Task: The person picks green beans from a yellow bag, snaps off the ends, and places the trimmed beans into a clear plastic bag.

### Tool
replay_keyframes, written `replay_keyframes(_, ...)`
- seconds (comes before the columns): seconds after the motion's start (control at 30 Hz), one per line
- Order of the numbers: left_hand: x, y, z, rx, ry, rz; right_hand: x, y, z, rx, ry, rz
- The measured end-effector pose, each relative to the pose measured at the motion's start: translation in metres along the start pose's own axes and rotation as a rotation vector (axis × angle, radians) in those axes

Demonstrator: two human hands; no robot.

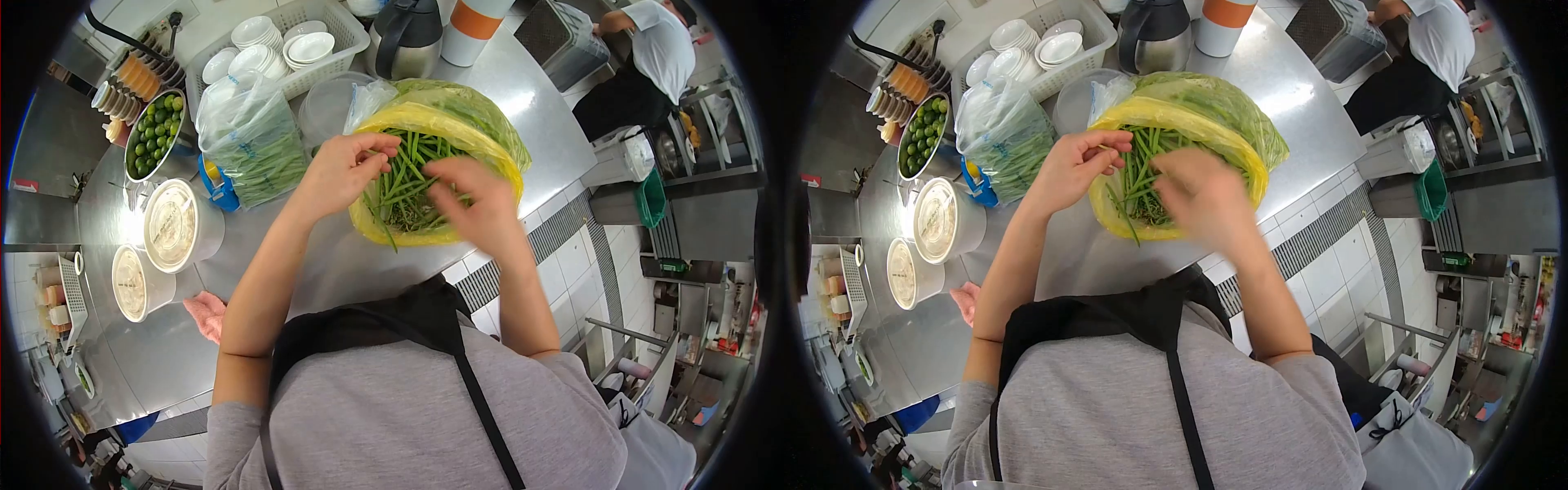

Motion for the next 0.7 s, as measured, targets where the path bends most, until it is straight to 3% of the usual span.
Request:
replay_keyframes(0.07,0.004,-0.001,-0.012,-0.075,-0.002,0.024,0.011,0.018,0.034,0.134,-0.37,0.055)
replay_keyframes(0.1,0.013,-0.001,-0.034,-0.025,-0.048,0.108,0.013,0.017,0.049,0.132,-0.37,0.06)
replay_keyframes(0.17,0.018,-0.002,-0.041,0.026,-0.105,0.19,0.013,0.013,0.072,-0.006,-0.256,0.199)
replay_keyframes(0.2,0.014,-0.002,-0.035,0.011,-0.022,0.169,0.017,0.016,0.066,-0.009,-0.239,0.203)
replay_keyframes(0.27,0.0,-0.007,-0.025,-0.003,0.09,0.131,0.005,0.007,0.039,-0.251,0.126,0.027)
replay_keyframes(0.4,-0.008,-0.027,-0.011,0.198,0.014,0.084,-0.001,-0.009,0.052,-0.652,0.14,-0.122)
replay_keyframes(0.47,-0.01,-0.038,-0.015,0.272,-0.04,0.089,0.001,-0.005,0.051,-0.629,0.154,-0.142)
replay_keyframes(0.57,-0.016,-0.055,-0.011,0.526,-0.37,0.212,0.002,0.004,0.031,-0.494,0.205,-0.138)
replay_keyframes(0.7,-0.02,-0.056,-0.002,0.665,-0.405,0.181,0.001,0.016,0.01,-0.383,0.267,-0.045)
Point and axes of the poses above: each hand's wrist, its own x-axis towards the middle knuckle, its own y-axis out of the back of the hand, z = x × y, the point moved 1 cm from there along x, towards the middle knuckle, and after that the axes turned 1 degree about x, right-handed, at the moved point
